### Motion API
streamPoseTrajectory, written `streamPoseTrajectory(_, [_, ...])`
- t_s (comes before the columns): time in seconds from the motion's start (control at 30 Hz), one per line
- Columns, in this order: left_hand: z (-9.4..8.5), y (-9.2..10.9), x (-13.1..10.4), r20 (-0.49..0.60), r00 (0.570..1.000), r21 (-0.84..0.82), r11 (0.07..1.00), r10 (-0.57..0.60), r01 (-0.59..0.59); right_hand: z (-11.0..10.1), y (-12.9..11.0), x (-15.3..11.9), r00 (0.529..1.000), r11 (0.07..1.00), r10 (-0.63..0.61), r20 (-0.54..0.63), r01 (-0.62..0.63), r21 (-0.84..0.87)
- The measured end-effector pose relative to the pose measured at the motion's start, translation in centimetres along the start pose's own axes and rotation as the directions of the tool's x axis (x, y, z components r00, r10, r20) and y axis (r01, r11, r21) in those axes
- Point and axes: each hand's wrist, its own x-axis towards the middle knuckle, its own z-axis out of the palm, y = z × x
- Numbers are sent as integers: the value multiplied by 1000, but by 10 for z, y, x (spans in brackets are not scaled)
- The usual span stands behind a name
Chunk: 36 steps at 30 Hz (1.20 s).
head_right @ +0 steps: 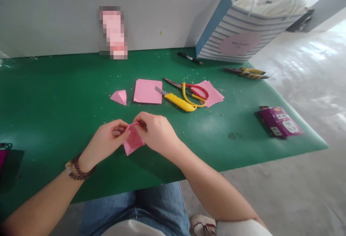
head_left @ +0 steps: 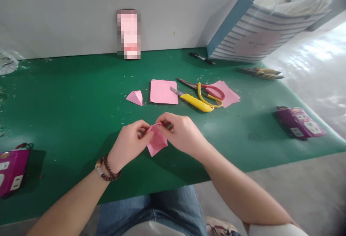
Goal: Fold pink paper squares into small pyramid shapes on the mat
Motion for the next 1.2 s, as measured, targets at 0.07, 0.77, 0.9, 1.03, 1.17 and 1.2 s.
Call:
streamPoseTrajectory(0.07, [0,0,0,-2,1000,16,999,28,-28,0,0,0,1000,1000,19,12,-19,-2])
streamPoseTrajectory(0.77, [-3,1,2,62,996,-162,984,-60,70,2,3,-2,976,986,23,-214,13,165])
streamPoseTrajectory(0.9, [-3,-1,2,23,998,-126,990,-55,58,2,1,-6,993,998,18,-114,-10,69])
streamPoseTrajectory(1.03, [-6,0,1,48,999,119,993,-21,15,-1,-4,-7,998,989,-39,40,45,-144])
streamPoseTrajectory(1.17, [-6,4,-2,76,997,270,963,-15,-6,-3,-9,-3,985,984,-75,156,98,-146])
streamPoseTrajectory(1.2, [-6,5,-3,72,997,259,966,-13,-6,-4,-10,-2,984,986,-57,167,81,-144])
